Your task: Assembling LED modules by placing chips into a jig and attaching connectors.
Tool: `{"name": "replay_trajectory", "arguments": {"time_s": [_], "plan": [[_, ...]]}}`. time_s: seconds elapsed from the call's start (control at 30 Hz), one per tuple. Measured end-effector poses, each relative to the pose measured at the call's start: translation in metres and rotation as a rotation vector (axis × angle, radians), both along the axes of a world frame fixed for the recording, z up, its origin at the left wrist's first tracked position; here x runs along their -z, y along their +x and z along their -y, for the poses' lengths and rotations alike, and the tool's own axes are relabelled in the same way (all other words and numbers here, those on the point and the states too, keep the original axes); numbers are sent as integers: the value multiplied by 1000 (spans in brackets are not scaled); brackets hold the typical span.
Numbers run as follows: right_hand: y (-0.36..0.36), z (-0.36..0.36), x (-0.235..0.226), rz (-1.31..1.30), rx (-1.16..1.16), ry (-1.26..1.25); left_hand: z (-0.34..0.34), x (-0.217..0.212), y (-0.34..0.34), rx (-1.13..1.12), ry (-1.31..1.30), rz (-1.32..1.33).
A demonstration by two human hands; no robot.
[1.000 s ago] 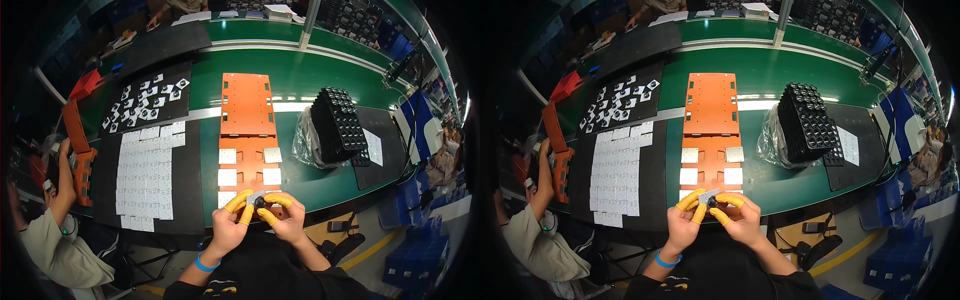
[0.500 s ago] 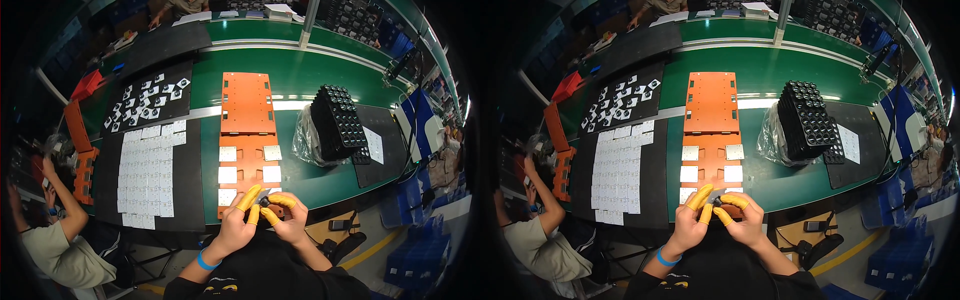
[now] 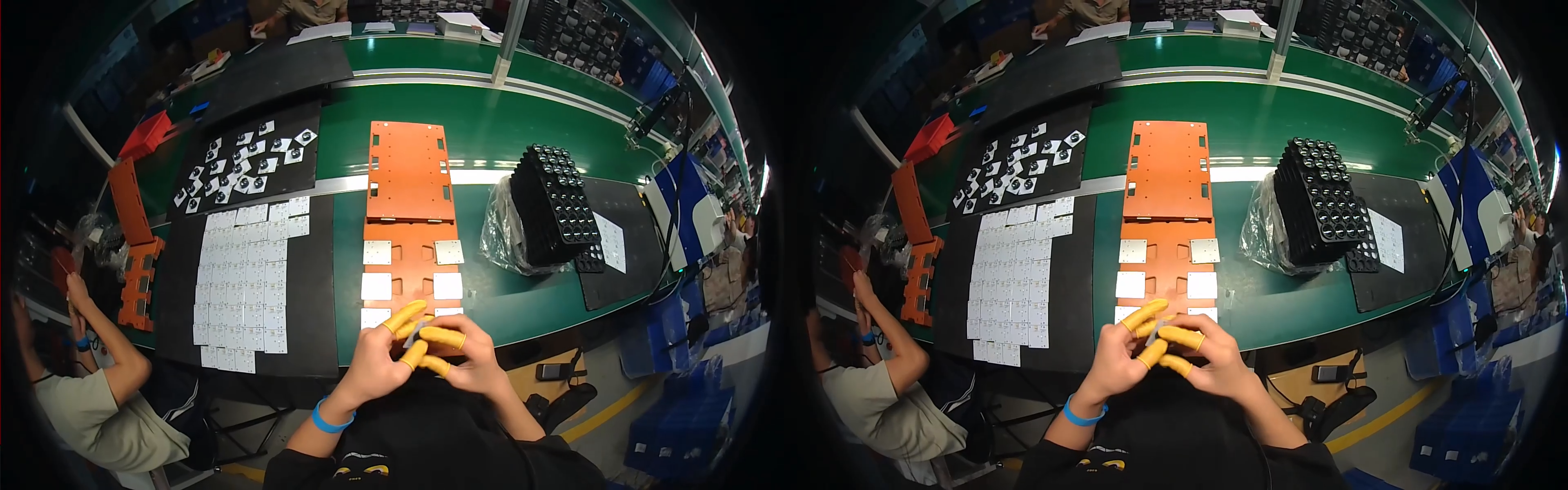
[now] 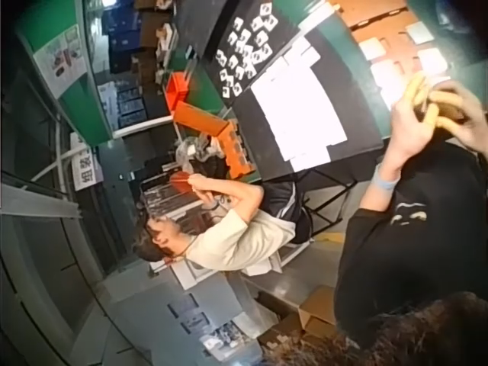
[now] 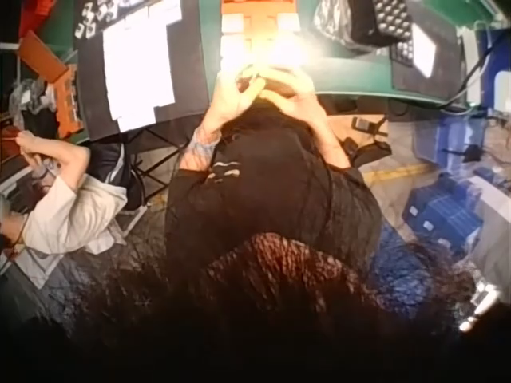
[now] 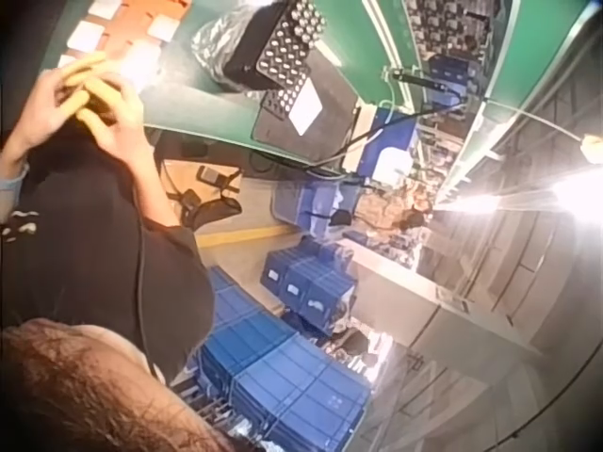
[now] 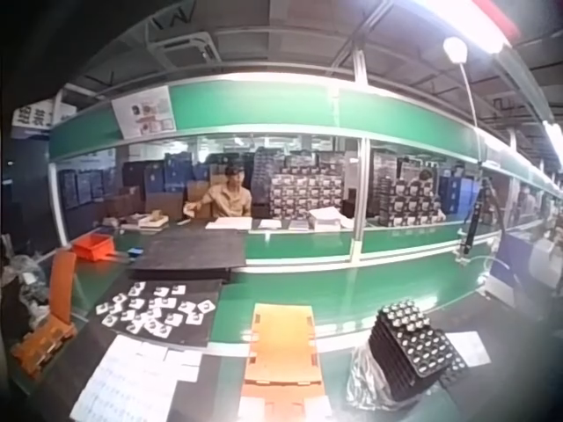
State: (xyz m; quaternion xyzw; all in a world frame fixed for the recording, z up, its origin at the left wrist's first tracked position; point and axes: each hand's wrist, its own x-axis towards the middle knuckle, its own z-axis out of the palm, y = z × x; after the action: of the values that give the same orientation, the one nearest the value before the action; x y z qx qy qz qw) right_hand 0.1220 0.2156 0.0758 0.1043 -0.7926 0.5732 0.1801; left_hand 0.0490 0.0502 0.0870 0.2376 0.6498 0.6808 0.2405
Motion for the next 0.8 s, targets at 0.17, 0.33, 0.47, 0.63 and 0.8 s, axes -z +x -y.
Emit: {"name": "replay_trajectory", "arguments": {"time_s": [0.17,0.33,0.47,0.63,0.8], "plan": [[4,3,26,179,104,-505,-3,4,0,26,125,91],[2,-12,29,311,-126,-692,-4,5,-5,47,77,20],[7,-21,35,278,60,-758,-8,-11,-13,-104,-170,-287],[6,-67,46,143,349,-709,-1,23,-85,-383,-518,-674],[8,-95,77,173,467,-787,-2,61,-127,-403,-621,-430]]}}
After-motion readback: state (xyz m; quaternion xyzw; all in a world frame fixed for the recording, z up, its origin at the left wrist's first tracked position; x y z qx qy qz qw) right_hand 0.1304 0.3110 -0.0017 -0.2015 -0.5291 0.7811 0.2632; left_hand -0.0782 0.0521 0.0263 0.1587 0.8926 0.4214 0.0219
